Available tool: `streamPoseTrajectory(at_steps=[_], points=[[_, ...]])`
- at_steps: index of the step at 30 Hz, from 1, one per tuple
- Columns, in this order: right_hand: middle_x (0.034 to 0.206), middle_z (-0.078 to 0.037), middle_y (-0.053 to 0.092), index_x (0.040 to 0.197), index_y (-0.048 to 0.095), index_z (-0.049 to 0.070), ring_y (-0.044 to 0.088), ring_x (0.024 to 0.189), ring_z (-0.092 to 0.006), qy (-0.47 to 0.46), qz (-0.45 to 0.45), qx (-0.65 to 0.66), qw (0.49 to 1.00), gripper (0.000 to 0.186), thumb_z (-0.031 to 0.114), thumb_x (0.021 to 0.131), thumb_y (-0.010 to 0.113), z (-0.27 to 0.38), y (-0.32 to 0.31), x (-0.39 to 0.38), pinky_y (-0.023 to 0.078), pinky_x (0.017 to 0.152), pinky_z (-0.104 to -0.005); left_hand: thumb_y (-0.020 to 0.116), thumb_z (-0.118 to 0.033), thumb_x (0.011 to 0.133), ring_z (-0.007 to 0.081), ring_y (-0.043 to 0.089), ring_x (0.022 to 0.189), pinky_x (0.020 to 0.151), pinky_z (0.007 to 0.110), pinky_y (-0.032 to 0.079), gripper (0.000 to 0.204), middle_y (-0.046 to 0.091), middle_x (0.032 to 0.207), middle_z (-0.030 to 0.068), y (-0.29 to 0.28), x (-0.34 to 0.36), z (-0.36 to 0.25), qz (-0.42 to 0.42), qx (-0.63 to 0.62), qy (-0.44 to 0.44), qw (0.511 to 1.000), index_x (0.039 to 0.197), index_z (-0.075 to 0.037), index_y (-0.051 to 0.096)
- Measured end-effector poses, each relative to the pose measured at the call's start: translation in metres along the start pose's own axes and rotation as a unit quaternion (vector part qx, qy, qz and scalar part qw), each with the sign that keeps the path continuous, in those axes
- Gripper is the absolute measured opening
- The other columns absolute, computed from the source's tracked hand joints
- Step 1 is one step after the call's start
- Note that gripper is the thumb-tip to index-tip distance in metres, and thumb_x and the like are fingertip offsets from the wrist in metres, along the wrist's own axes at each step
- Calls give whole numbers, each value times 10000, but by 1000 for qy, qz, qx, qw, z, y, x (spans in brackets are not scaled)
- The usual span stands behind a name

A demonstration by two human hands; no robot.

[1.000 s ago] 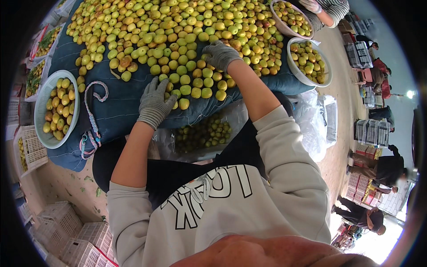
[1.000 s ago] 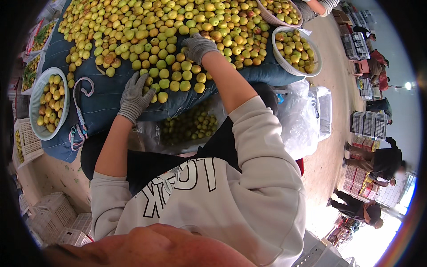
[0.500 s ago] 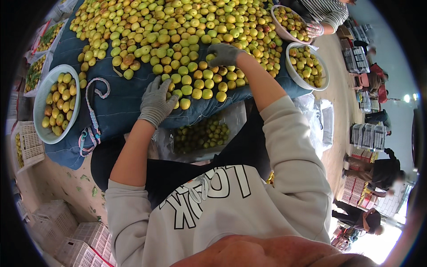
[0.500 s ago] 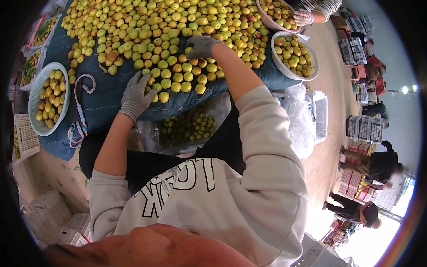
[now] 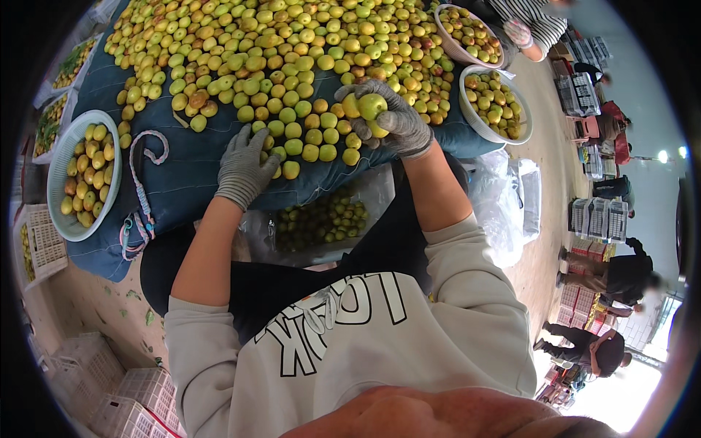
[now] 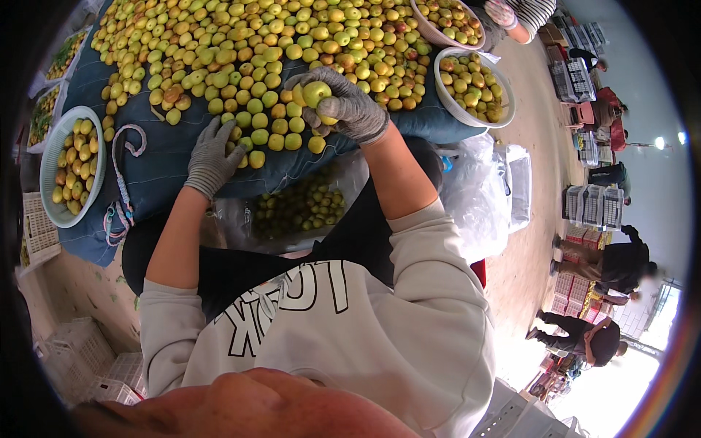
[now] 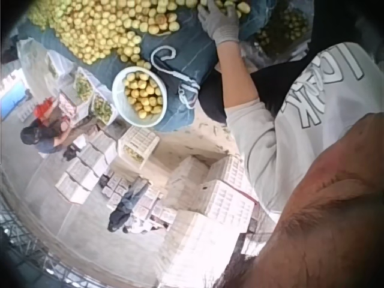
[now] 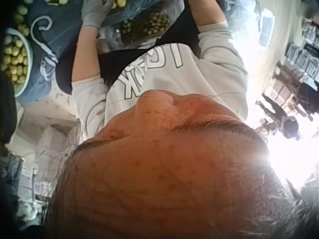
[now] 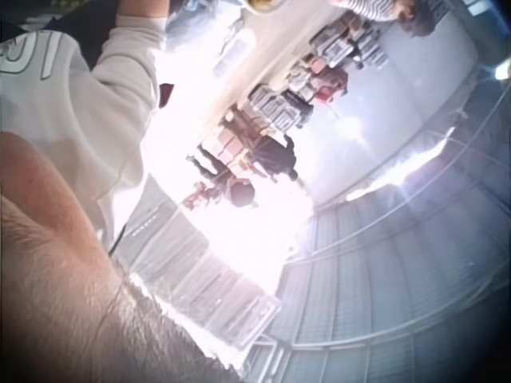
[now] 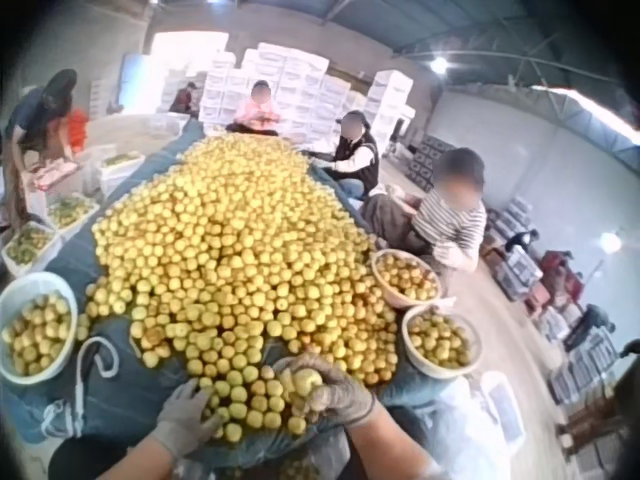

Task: The person sorts green plums from a large pile on a table, picking them up by hand and placing them into a white bowl. The person wears gloves and works continuously, moving plums from the pile to the bowl.

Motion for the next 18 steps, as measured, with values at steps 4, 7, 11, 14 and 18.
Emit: streamPoseTrajectory(at_steps=[4, 7, 11, 14, 18], points=[[1195, -231, 538, 1108, 584, 54, 573, 574, -118, -4, 11, 106, 994, 577, 499, 789, 768, -2, 15, -5, 442, 391, -176, 621, -464, 894, 357, 363, 1407, 1148, 443, 333, 665, 358, 1536, 193, 3, 3, 1, -7, 0, 8, 1000, 1459, -159, 449], [1221, -246, 532, 1121, 594, 49, 602, 591, -137, 10, 7, 201, 979, 637, 604, 825, 697, -12, 18, -6, 465, 380, -180, 621, -466, 893, 359, 362, 1407, 1146, 445, 335, 666, 353, 1538, 193, 5, 4, 1, -9, -2, 13, 1000, 1460, -160, 449], [1173, -249, 588, 1104, 577, 50, 600, 572, -166, 32, -16, 245, 969, 684, 697, 888, 535, -21, 28, -6, 471, 385, -205, 619, -468, 892, 362, 360, 1407, 1148, 450, 332, 660, 347, 1542, 193, 6, 3, 4, -6, -4, 8, 1000, 1455, -166, 454], [1146, -241, 609, 1090, 573, 49, 612, 585, -157, 42, -41, 259, 964, 693, 711, 895, 504, -26, 34, -7, 462, 378, -204, 624, -468, 888, 365, 358, 1406, 1150, 455, 326, 660, 352, 1536, 196, 2, 0, 2, -23, 7, 8, 1000, 1448, -161, 460], [1106, -214, 634, 1090, 573, 49, 623, 608, -159, 59, -45, 233, 970, 691, 708, 890, 518, -31, 40, -3, 464, 385, -203, 648, -444, 887, 360, 403, 1371, 1125, 455, 358, 662, 418, 1474, 200, -29, -13, -16, -165, -12, 87, 982, 1425, -105, 464]])
Point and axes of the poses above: each hand's wrist, its own x-axis towards the middle knuckle, its own y-axis out of the palm, z = x × y, the point moved 10 cm from there along x, towards the middle knuckle
